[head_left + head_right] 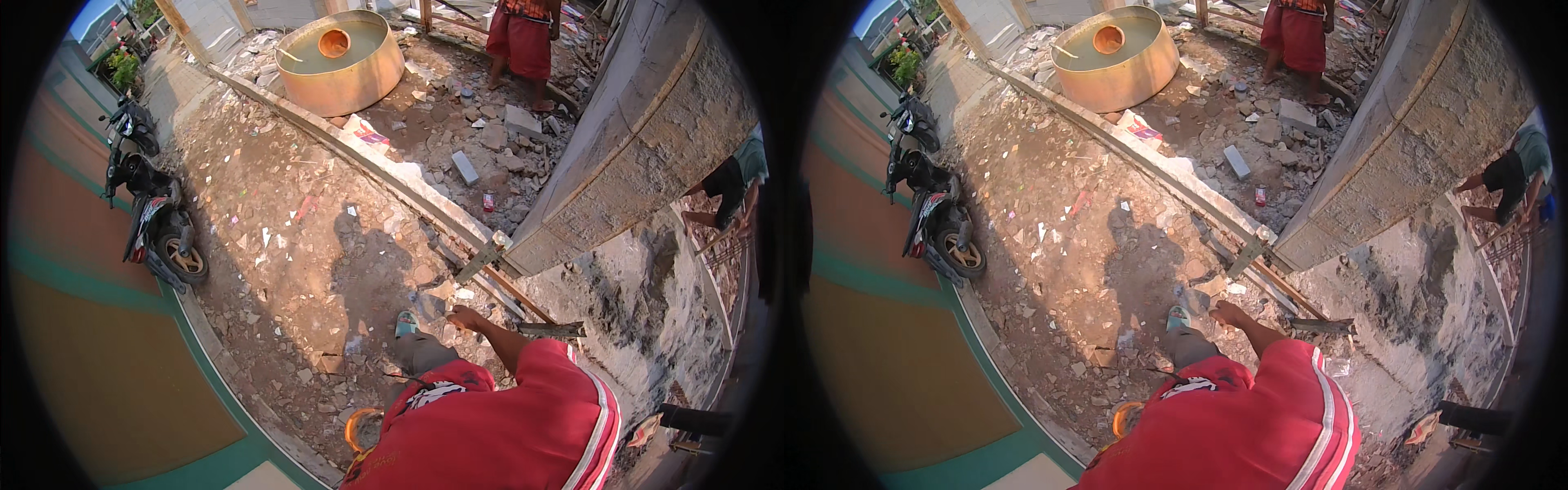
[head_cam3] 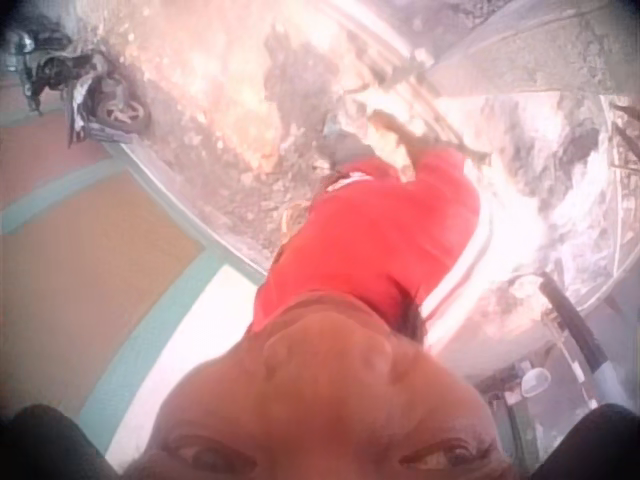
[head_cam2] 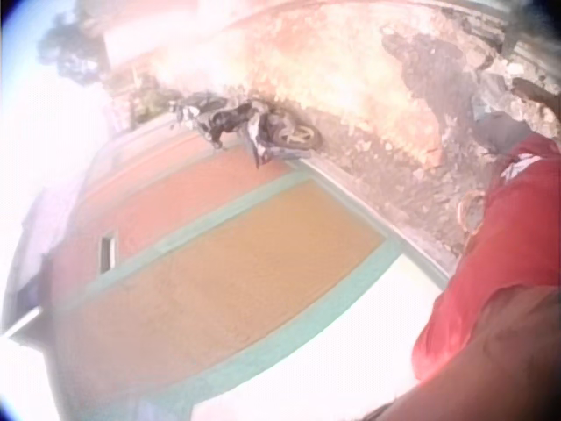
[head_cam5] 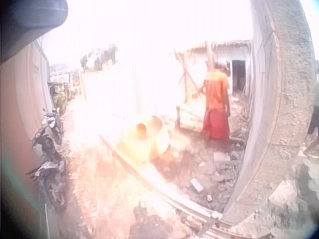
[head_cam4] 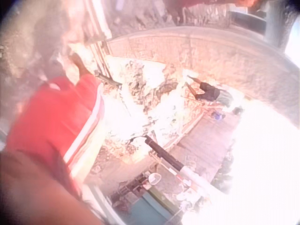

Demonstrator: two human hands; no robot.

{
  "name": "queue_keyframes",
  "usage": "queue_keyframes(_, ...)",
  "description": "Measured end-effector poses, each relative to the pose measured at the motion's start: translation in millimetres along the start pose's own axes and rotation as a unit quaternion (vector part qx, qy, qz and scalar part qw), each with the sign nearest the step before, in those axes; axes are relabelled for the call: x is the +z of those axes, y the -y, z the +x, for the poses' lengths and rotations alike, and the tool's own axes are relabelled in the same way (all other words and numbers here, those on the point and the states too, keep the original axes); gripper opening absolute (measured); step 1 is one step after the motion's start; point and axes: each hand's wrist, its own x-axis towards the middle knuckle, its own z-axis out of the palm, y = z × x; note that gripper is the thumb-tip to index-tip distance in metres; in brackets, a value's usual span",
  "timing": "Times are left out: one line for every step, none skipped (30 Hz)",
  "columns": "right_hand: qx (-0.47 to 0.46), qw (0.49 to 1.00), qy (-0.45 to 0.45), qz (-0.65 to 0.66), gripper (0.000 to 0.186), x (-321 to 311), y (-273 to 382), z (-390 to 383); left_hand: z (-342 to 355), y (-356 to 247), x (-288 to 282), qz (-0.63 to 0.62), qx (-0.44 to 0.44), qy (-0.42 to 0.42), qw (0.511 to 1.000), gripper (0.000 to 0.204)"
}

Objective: The person uses a hoe to mix wet cement on the ground, then scoops the mixture into a bucket using a trowel and applies it by hand to a wall frame.

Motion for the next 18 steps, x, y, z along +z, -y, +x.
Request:
queue_keyframes(0.036,0.999,0.030,0.011,0.047,-9.5,52.2,13.5,2.8,-20.5,17.9,0.003,0.007,0.002,1.000,0.025)
queue_keyframes(-0.008,1.000,-0.024,0.017,0.046,-17.1,89.3,14.6,2.7,-41.4,38.6,0.009,0.012,0.007,1.000,0.025)
queue_keyframes(-0.030,0.993,-0.116,-0.016,0.049,-33.0,75.6,38.1,-2.4,-52.1,74.2,0.032,0.008,0.030,0.999,0.025)
queue_keyframes(-0.046,0.995,-0.083,0.009,0.062,-43.6,99.5,51.3,-2.4,-74.1,96.2,0.037,0.016,0.035,0.999,0.025)
queue_keyframes(-0.036,0.995,-0.087,0.025,0.064,-55.0,128.7,58.5,-3.3,-93.6,119.0,0.039,0.021,0.040,0.998,0.025)
queue_keyframes(-0.033,0.995,-0.083,0.039,0.067,-57.6,165.4,70.7,-1.1,-116.5,133.5,0.031,0.027,0.038,0.998,0.025)
queue_keyframes(-0.028,0.995,-0.079,0.054,0.069,-60.5,191.4,86.1,-0.6,-135.2,149.2,0.026,0.031,0.035,0.999,0.025)
queue_keyframes(-0.081,0.991,-0.099,0.035,0.068,-76.4,186.0,111.6,-0.7,-148.4,177.5,0.035,0.031,0.051,0.998,0.025)
queue_keyframes(-0.074,0.991,-0.096,0.050,0.066,-85.3,202.8,117.5,2.4,-164.0,189.9,0.037,0.033,0.052,0.997,0.025)
queue_keyframes(-0.067,0.991,-0.093,0.066,0.065,-99.6,220.8,126.0,6.4,-179.2,208.9,0.041,0.037,0.055,0.997,0.025)
queue_keyframes(-0.061,0.991,-0.087,0.081,0.063,-110.0,246.6,125.5,10.1,-193.6,223.8,0.042,0.039,0.054,0.997,0.025)
queue_keyframes(-0.051,0.987,-0.137,0.065,0.062,-122.1,265.7,120.3,12.9,-203.5,244.9,0.045,0.039,0.059,0.996,0.025)
queue_keyframes(-0.040,0.985,-0.151,0.067,0.062,-126.9,268.4,131.5,15.9,-214.8,264.7,0.052,0.037,0.062,0.996,0.025)
queue_keyframes(-0.027,0.982,-0.174,0.068,0.062,-139.7,263.8,142.3,18.0,-223.3,288.8,0.061,0.034,0.070,0.995,0.025)
queue_keyframes(-0.016,0.978,-0.195,0.069,0.062,-150.1,257.3,154.8,22.3,-233.0,309.9,0.068,0.032,0.073,0.995,0.025)
queue_keyframes(0.010,0.954,-0.292,0.067,0.051,-159.0,211.5,182.5,24.3,-234.9,346.8,0.086,0.020,0.096,0.991,0.025)
queue_keyframes(0.018,0.955,-0.279,0.099,0.050,-163.4,207.0,196.8,34.1,-249.6,366.4,0.090,0.021,0.097,0.991,0.025)
queue_keyframes(0.028,0.953,-0.270,0.132,0.049,-168.9,202.3,206.4,42.8,-263.9,386.4,0.095,0.019,0.102,0.990,0.025)
